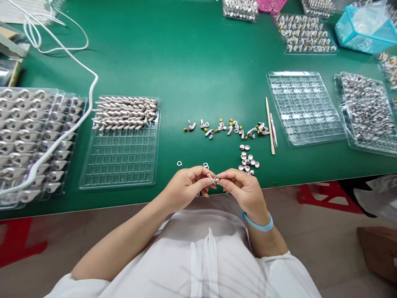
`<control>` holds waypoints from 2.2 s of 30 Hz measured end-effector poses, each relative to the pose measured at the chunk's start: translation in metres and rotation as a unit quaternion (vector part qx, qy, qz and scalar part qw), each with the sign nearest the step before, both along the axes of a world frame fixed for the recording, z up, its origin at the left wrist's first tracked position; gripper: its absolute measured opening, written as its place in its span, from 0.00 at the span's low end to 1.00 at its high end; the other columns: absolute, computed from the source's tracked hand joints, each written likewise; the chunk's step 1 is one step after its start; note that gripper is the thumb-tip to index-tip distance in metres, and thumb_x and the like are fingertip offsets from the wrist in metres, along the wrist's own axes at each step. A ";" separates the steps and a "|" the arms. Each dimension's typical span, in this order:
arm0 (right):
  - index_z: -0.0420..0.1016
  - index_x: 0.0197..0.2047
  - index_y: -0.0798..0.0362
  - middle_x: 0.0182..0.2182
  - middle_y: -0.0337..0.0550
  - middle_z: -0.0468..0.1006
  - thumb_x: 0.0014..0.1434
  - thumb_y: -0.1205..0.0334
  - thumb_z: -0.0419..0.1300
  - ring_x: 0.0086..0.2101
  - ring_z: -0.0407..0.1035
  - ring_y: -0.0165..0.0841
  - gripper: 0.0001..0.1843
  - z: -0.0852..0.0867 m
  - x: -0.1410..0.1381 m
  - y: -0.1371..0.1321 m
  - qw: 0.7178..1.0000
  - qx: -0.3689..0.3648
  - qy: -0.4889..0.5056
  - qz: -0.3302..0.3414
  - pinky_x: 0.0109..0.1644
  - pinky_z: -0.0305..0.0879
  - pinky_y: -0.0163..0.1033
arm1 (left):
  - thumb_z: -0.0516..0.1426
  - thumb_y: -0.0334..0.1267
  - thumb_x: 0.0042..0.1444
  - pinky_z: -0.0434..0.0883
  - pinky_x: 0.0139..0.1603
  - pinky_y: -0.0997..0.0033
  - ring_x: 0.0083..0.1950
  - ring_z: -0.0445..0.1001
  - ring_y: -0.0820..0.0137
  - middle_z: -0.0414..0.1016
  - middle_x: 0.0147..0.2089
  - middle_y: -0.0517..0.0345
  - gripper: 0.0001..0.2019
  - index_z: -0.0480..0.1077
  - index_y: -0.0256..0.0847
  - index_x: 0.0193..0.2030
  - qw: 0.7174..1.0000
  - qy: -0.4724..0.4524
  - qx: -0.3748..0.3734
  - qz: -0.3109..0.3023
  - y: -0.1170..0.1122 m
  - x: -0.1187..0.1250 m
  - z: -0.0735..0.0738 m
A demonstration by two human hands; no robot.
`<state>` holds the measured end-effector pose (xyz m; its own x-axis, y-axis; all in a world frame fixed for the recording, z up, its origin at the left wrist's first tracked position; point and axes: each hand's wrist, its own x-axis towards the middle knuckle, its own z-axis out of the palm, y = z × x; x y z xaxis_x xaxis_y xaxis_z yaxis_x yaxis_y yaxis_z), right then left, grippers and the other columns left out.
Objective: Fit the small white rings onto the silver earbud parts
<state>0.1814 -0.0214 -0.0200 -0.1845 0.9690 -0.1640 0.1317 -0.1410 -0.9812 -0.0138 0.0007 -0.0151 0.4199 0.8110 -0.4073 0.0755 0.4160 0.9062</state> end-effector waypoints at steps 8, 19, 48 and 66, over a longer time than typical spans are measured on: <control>0.81 0.39 0.50 0.32 0.41 0.80 0.60 0.58 0.64 0.27 0.71 0.28 0.07 0.002 0.000 0.001 0.999 -0.020 0.036 0.005 0.30 0.70 0.34 | 0.64 0.48 0.53 0.75 0.25 0.75 0.25 0.73 0.73 0.77 0.27 0.54 0.14 0.75 0.36 0.32 0.995 -0.062 -0.083 -0.002 0.006 0.001 0.003; 0.81 0.43 0.47 0.31 0.39 0.77 0.63 0.58 0.60 0.27 0.69 0.27 0.09 -0.001 0.001 0.000 0.999 0.017 -0.022 0.027 0.30 0.66 0.33 | 0.66 0.47 0.51 0.71 0.23 0.79 0.22 0.70 0.77 0.77 0.26 0.56 0.15 0.74 0.35 0.30 0.988 -0.086 -0.131 0.008 0.007 0.002 -0.001; 0.76 0.42 0.52 0.32 0.43 0.77 0.57 0.71 0.61 0.29 0.70 0.30 0.10 -0.015 -0.012 -0.003 0.935 0.309 -0.163 -0.063 0.34 0.71 0.37 | 0.63 0.42 0.57 0.74 0.28 0.75 0.29 0.73 0.74 0.75 0.32 0.56 0.10 0.73 0.36 0.39 0.994 -0.001 0.079 0.081 -0.005 0.010 -0.006; 0.78 0.50 0.47 0.38 0.44 0.80 0.61 0.72 0.61 0.38 0.74 0.33 0.16 -0.011 -0.010 -0.011 0.975 0.212 -0.055 -0.033 0.40 0.73 0.39 | 0.57 0.25 0.61 0.78 0.41 0.69 0.42 0.80 0.68 0.80 0.42 0.49 0.14 0.73 0.42 0.51 0.770 0.162 0.614 0.061 -0.011 0.001 -0.021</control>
<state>0.1717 -0.0325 -0.0311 -0.1227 0.9633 0.2385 0.2442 0.2623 -0.9336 -0.0125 -0.0107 -0.0358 0.3484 0.6942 0.6299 0.4085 -0.7173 0.5645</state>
